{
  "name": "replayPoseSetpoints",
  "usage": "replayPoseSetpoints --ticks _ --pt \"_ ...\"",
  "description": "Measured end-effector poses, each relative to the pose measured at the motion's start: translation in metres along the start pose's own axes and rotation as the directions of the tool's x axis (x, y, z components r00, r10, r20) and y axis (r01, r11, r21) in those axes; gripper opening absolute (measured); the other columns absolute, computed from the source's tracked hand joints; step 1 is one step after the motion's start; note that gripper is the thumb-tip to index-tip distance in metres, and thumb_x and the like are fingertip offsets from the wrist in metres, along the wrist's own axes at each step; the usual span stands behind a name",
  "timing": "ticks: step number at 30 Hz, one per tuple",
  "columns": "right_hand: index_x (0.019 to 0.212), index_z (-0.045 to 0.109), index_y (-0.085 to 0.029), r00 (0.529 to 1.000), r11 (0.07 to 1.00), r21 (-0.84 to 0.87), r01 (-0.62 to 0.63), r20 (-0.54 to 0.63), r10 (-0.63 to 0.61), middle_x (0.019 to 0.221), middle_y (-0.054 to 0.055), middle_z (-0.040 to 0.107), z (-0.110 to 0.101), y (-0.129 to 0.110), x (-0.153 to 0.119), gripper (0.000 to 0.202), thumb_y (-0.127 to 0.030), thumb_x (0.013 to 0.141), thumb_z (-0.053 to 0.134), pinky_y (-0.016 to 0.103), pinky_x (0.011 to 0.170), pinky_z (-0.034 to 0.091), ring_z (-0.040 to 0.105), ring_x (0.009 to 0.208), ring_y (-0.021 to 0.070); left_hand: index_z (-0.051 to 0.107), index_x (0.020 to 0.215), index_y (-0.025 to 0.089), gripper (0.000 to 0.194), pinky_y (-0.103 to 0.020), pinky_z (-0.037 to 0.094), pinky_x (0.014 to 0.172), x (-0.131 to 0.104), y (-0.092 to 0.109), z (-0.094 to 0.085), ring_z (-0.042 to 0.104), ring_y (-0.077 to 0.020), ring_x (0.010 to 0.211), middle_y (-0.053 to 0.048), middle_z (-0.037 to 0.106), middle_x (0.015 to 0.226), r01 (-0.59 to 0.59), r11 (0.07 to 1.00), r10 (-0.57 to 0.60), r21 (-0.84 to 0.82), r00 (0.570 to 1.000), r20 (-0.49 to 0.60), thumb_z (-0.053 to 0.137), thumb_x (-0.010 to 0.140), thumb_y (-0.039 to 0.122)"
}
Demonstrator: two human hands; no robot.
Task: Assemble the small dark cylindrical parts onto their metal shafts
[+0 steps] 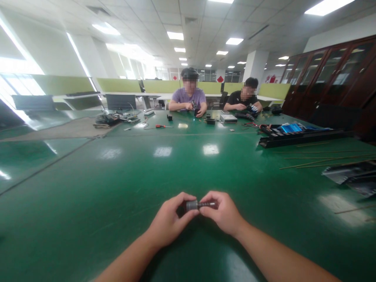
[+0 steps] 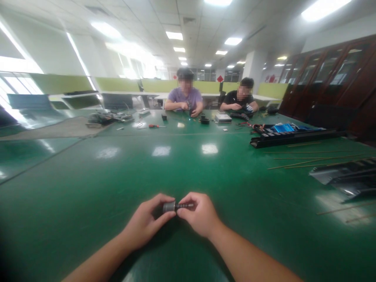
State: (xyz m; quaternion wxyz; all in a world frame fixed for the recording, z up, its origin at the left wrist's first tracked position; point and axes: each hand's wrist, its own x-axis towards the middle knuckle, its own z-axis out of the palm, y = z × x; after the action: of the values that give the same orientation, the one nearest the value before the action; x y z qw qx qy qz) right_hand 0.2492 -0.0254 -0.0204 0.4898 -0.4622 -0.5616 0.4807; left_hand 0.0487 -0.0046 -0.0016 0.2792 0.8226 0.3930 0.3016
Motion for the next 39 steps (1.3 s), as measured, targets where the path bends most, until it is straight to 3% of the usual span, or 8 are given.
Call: replayPoseSetpoints --ticks 39 --pt "0.071 0.066 -0.015 0.999 0.997 0.070 -0.035 0.002 0.035 0.066 0.001 0.063 -0.0008 -0.0042 -0.0016 0.013 -0.025 0.067 0.072 0.025 0.057 0.042 0.055 0.061 0.0148 0.066 0.104 0.021 0.023 -0.027 0.053 0.072 -0.0038 -0.0071 0.0024 0.068 -0.0174 0.080 -0.003 0.071 0.090 -0.170 0.983 0.179 0.070 0.973 -0.143 0.069 0.085 0.034"
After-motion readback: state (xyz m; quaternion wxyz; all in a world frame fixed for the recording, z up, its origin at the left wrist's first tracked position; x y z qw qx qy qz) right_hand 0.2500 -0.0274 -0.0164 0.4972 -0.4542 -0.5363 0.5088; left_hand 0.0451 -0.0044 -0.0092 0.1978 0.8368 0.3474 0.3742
